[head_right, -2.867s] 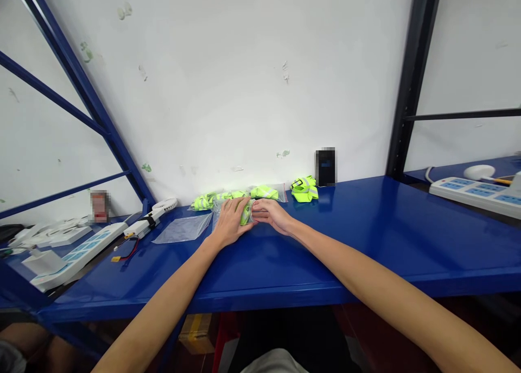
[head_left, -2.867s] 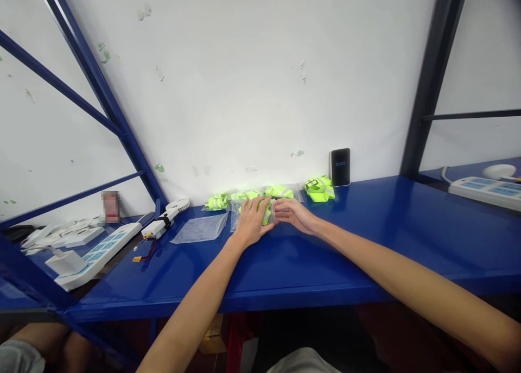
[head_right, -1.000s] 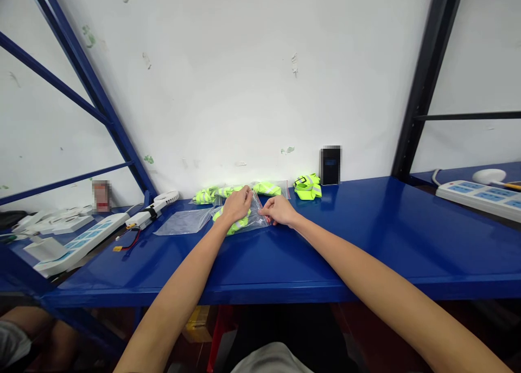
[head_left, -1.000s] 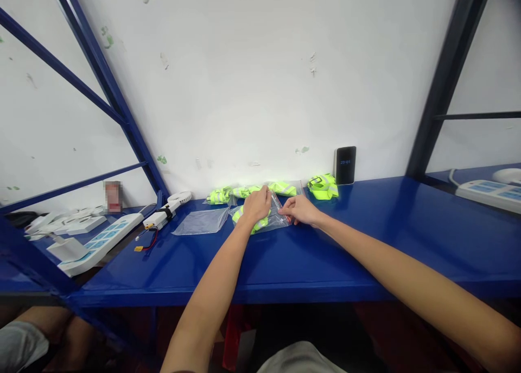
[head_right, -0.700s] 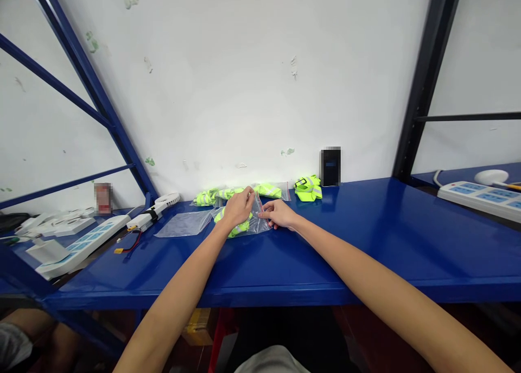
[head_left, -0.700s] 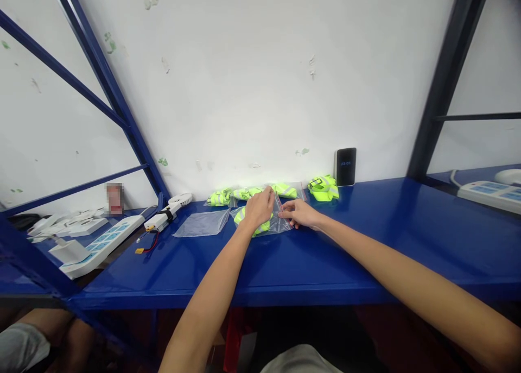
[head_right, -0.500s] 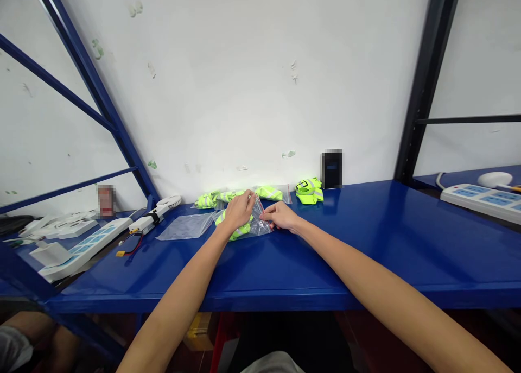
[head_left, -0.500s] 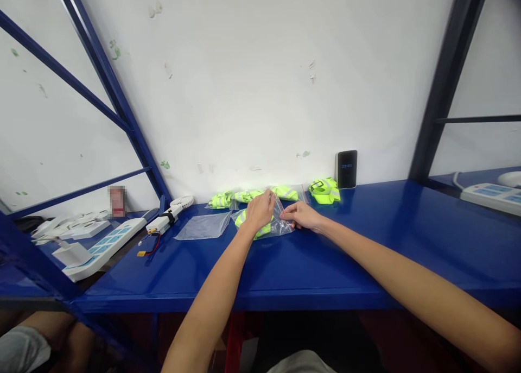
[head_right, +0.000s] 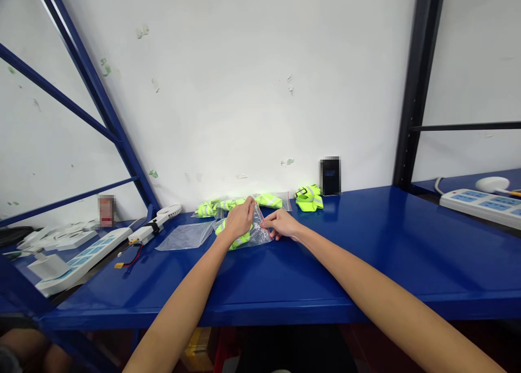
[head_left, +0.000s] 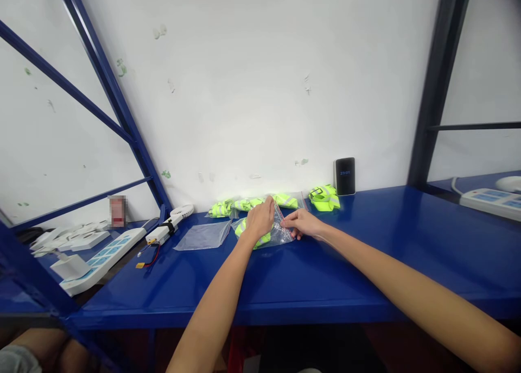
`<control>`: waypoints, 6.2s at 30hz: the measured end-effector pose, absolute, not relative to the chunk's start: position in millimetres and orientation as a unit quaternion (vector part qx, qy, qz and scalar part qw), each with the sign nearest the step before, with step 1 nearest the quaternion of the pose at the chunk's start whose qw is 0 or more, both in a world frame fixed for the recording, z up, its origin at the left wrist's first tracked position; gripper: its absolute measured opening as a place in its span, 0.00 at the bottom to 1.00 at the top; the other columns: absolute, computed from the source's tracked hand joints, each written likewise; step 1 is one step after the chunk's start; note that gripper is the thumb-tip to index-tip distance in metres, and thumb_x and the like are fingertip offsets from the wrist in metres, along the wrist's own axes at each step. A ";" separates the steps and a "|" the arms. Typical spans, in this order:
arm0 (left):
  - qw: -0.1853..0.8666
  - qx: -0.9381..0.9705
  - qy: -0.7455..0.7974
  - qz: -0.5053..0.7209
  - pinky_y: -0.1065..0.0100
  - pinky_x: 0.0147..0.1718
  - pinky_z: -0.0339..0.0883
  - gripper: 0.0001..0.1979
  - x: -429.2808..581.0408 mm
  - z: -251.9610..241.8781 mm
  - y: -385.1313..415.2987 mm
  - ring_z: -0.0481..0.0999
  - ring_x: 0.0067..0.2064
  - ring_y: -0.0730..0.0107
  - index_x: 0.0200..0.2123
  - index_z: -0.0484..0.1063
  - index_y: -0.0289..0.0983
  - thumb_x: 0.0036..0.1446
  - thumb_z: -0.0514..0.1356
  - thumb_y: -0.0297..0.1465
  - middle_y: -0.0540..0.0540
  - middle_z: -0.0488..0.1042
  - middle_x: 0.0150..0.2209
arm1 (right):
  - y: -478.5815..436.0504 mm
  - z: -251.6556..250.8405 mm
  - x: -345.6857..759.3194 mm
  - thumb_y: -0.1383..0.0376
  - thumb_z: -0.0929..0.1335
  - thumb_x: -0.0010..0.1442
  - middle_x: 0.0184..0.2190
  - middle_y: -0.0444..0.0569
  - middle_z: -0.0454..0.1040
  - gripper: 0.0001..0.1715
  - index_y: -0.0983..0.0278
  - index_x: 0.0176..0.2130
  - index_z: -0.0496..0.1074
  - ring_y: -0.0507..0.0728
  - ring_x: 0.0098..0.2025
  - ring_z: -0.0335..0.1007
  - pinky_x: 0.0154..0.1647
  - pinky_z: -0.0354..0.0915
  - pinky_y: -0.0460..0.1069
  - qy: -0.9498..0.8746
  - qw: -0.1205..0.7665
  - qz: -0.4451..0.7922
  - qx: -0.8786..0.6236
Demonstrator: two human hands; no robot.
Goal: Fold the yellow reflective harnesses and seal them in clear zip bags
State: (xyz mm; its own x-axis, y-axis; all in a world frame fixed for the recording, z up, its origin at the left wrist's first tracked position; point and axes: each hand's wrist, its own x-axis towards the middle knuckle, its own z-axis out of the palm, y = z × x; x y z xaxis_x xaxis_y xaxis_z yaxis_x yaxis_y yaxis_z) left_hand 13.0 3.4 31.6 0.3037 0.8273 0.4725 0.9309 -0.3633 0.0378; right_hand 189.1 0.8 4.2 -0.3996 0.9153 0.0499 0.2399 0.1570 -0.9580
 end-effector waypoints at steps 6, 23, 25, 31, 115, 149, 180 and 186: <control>0.133 -0.802 -0.545 -0.204 0.65 0.31 0.59 0.18 16.0 32.5 1.4 0.77 0.36 0.58 0.45 0.61 0.42 0.69 0.35 0.39 0.44 0.76 0.34 | 2.8 0.9 181.2 0.57 0.70 0.52 0.28 0.48 0.77 0.15 0.67 0.29 0.77 0.53 0.31 0.68 0.35 0.62 0.48 -0.690 0.463 0.395 -0.391; 0.121 -0.800 -0.548 -0.211 0.65 0.32 0.59 0.18 15.9 31.0 2.8 0.77 0.37 0.59 0.46 0.60 0.42 0.69 0.35 0.38 0.44 0.77 0.37 | 9.5 -7.2 186.2 0.54 0.68 0.54 0.27 0.51 0.76 0.20 0.69 0.30 0.78 0.54 0.29 0.66 0.31 0.61 0.49 -0.715 0.423 0.394 -0.394; 0.123 -0.798 -0.552 -0.207 0.65 0.33 0.59 0.18 16.5 30.3 3.5 0.77 0.38 0.59 0.46 0.60 0.42 0.69 0.35 0.39 0.44 0.77 0.37 | 9.9 -7.6 185.4 0.55 0.67 0.55 0.25 0.49 0.74 0.19 0.69 0.28 0.76 0.54 0.27 0.65 0.31 0.60 0.49 -0.725 0.422 0.378 -0.393; 0.133 -0.793 -0.557 -0.209 0.65 0.32 0.59 0.19 15.6 28.6 5.4 0.77 0.37 0.59 0.46 0.60 0.41 0.69 0.34 0.40 0.44 0.77 0.36 | 5.4 -5.1 183.1 0.54 0.66 0.56 0.23 0.47 0.72 0.20 0.69 0.28 0.75 0.52 0.26 0.62 0.29 0.58 0.47 -0.726 0.425 0.370 -0.394; 0.062 -0.841 -0.477 -0.248 0.65 0.33 0.59 0.19 7.4 27.2 9.9 0.74 0.35 0.60 0.44 0.59 0.42 0.69 0.34 0.42 0.47 0.72 0.32 | 3.3 8.6 198.4 0.56 0.75 0.45 0.24 0.49 0.75 0.15 0.67 0.26 0.79 0.51 0.25 0.66 0.21 0.53 0.46 -0.667 0.370 0.486 -0.427; 0.106 -0.826 -0.499 -0.239 0.65 0.34 0.61 0.19 10.2 29.6 2.2 0.76 0.37 0.60 0.47 0.61 0.42 0.69 0.35 0.39 0.45 0.76 0.37 | 8.2 0.2 165.3 0.56 0.63 0.61 0.25 0.45 0.71 0.15 0.64 0.30 0.68 0.54 0.27 0.64 0.30 0.58 0.47 -0.737 0.503 0.273 -0.359; 0.108 -0.726 -0.560 -0.385 0.68 0.31 0.56 0.20 -7.5 40.2 19.7 0.74 0.32 0.64 0.46 0.66 0.42 0.69 0.37 0.40 0.48 0.73 0.29 | -5.1 -4.4 169.9 0.59 0.57 0.69 0.23 0.48 0.68 0.20 0.60 0.26 0.60 0.55 0.25 0.62 0.29 0.51 0.50 -0.819 0.377 0.075 -0.427; 0.090 -0.717 -0.556 -0.411 0.68 0.30 0.56 0.20 -6.7 41.6 18.4 0.73 0.30 0.65 0.46 0.65 0.42 0.69 0.36 0.41 0.50 0.71 0.26 | -12.9 4.3 168.4 0.59 0.57 0.70 0.21 0.47 0.66 0.22 0.59 0.24 0.56 0.55 0.23 0.58 0.28 0.48 0.50 -0.821 0.361 0.073 -0.437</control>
